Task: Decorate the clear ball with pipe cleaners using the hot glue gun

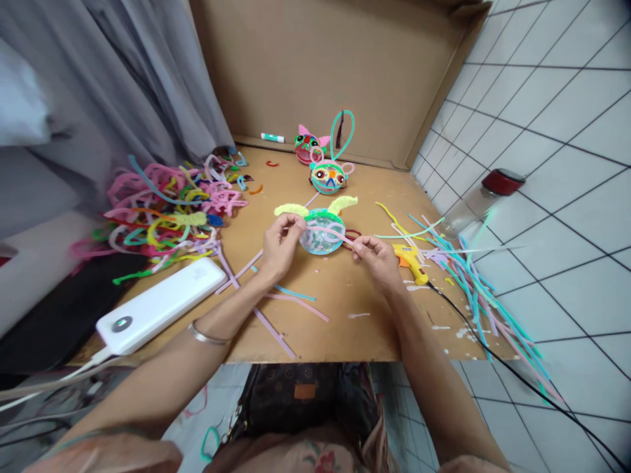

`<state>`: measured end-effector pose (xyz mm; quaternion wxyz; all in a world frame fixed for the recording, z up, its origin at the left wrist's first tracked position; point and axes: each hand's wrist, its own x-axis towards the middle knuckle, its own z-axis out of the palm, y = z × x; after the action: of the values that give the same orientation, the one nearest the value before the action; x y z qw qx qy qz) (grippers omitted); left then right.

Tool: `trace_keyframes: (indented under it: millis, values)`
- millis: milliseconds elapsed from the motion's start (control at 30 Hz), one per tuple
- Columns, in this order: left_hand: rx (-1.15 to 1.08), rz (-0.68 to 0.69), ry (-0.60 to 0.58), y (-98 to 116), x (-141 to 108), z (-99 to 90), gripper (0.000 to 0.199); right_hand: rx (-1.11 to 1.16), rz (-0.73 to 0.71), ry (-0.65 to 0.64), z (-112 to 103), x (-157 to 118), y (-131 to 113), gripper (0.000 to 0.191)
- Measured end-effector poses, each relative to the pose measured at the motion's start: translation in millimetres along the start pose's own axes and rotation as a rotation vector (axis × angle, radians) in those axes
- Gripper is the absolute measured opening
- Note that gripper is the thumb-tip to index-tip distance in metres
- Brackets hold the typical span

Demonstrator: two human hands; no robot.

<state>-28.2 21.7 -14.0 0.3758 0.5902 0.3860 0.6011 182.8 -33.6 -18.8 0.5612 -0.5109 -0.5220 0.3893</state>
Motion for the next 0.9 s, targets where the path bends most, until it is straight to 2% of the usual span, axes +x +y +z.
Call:
trace_keyframes:
  millis: [267, 633, 767, 900]
  values:
    - [0.089, 0.045, 0.008, 1, -1, -1.7, 0.009, -0.001, 0.029, -0.035, 5, -1, 0, 0.03]
    - [0.238, 0.145, 0.008, -3, 3, -4.7, 0.009, -0.054, 0.052, -0.106, 8, -4, -5, 0.031]
    - [0.412, 0.327, 0.001, -3, 0, -6.5, 0.012, -0.072, 0.053, -0.106, 8, -4, -5, 0.032]
    - [0.613, 0.65, -0.043, 1, -10, -0.8, 0.016, -0.094, 0.066, -0.088, 9, -5, -7, 0.035]
